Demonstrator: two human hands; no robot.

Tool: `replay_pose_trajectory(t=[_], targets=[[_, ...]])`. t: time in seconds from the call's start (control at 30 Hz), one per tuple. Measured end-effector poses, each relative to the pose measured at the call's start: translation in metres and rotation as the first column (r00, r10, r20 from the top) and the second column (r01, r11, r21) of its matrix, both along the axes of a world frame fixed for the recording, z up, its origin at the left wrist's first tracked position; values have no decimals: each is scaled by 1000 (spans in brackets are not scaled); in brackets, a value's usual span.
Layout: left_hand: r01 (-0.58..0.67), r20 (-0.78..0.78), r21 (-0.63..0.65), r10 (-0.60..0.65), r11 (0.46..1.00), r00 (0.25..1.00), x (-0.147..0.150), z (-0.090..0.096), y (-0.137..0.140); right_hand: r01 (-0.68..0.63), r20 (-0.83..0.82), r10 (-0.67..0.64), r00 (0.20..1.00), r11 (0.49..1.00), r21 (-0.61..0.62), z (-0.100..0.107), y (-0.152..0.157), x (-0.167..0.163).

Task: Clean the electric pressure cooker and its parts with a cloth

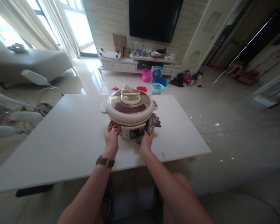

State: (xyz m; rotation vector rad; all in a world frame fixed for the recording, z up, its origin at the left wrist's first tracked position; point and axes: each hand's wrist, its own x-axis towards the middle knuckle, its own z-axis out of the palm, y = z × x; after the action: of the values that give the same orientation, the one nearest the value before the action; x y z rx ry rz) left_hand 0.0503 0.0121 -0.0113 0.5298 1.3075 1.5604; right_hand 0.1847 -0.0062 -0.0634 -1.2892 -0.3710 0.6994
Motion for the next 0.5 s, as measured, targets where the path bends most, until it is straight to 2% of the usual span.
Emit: replay_pose_trajectory(t=[0.5], targets=[[5,-1,-7,-5,1000,1000,0,-1,0,-9,-21,8,1000,1000,-6,0,1,1]])
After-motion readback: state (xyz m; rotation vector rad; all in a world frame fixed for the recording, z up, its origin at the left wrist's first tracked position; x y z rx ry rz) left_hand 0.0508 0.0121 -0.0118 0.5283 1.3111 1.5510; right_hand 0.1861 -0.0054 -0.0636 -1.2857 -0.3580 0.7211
